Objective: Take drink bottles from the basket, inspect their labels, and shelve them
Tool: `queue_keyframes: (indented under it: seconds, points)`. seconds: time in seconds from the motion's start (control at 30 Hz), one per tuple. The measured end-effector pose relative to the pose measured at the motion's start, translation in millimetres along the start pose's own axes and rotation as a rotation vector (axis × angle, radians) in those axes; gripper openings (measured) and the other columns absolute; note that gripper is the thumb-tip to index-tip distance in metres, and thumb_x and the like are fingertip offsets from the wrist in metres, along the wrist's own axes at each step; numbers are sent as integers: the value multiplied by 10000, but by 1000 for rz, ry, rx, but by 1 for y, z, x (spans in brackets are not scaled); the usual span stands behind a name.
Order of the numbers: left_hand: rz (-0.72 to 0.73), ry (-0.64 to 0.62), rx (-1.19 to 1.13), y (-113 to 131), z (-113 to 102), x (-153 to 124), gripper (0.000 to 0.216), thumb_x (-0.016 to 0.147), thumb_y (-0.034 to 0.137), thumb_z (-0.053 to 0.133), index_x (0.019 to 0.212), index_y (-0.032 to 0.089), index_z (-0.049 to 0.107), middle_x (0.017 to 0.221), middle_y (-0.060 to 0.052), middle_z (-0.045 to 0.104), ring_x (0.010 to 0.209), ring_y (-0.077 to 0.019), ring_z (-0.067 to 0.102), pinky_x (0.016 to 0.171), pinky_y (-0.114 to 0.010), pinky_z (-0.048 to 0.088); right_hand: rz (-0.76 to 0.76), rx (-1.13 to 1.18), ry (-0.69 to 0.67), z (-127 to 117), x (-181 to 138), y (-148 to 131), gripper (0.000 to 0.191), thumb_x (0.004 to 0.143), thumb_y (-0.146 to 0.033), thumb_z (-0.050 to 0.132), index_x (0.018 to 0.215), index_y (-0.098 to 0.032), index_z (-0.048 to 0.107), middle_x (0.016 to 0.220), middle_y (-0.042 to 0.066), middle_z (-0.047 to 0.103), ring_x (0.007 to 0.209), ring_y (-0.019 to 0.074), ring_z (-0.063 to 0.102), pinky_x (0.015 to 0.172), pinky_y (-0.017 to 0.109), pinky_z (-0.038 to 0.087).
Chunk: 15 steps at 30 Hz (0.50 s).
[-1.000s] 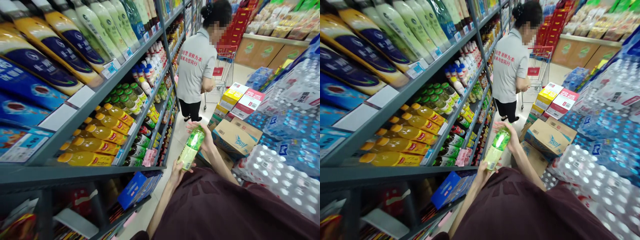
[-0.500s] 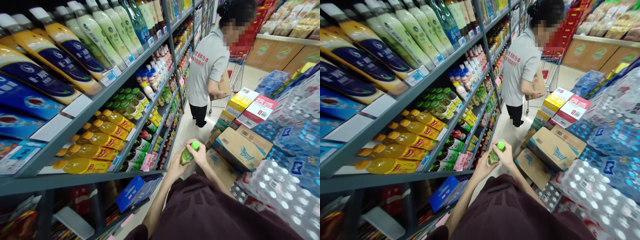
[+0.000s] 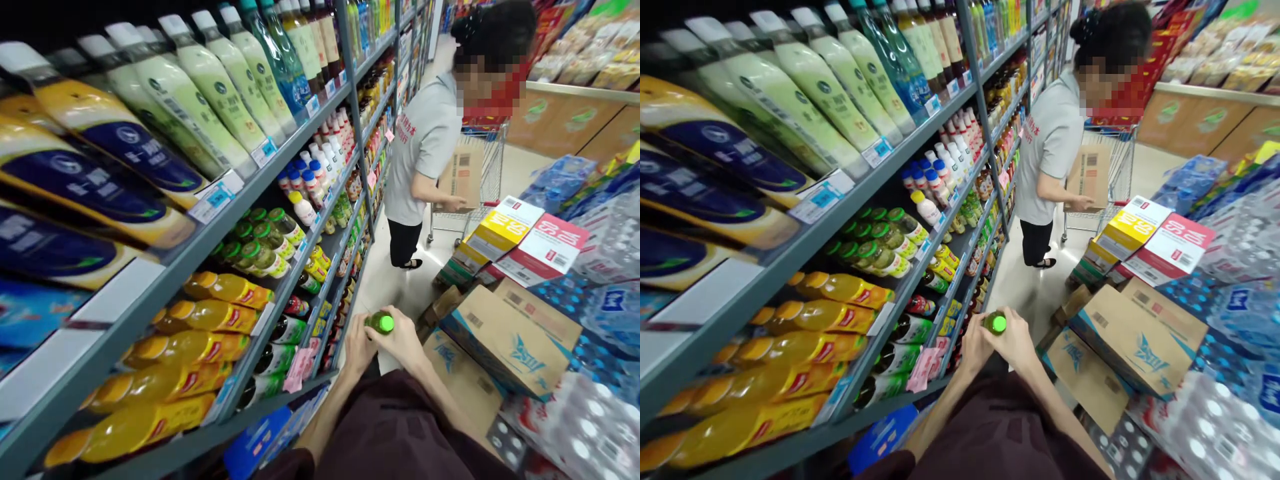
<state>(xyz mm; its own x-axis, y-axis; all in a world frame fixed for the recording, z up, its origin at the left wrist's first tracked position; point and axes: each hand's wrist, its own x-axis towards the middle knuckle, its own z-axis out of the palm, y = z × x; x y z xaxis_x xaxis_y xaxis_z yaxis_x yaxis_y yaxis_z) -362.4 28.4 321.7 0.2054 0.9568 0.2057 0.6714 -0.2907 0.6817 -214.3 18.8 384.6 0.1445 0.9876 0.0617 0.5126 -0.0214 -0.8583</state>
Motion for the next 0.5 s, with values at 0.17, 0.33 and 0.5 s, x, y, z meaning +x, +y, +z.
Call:
queue_keyframes:
  seconds: [0.17,0.33,0.5]
  points:
    - [25,68,-49,-48,-15,64,398,875,187,614,1267,212,557,1229,-132,657,1181,-278,635,996,-447,536,118,139,62,38,70,-17,388,761,-469,776,1061,-235,699,893,63,773,756,293,735,762,423,588]
    - [30,-33,-178,-94,-47,116,371,937,238,580,1306,205,564,1384,-157,577,1327,-270,545,1135,-495,435,176,283,257,63,156,-25,443,793,-512,761,1122,-217,716,1009,78,780,861,281,719,850,418,573]
    - [-371,-460,-598,-137,-68,116,152,822,263,709,968,227,730,1055,-86,687,1117,-289,642,1011,-472,525,162,302,426,72,260,-8,450,878,-520,669,1197,-204,703,1124,98,757,983,272,690,943,419,523]
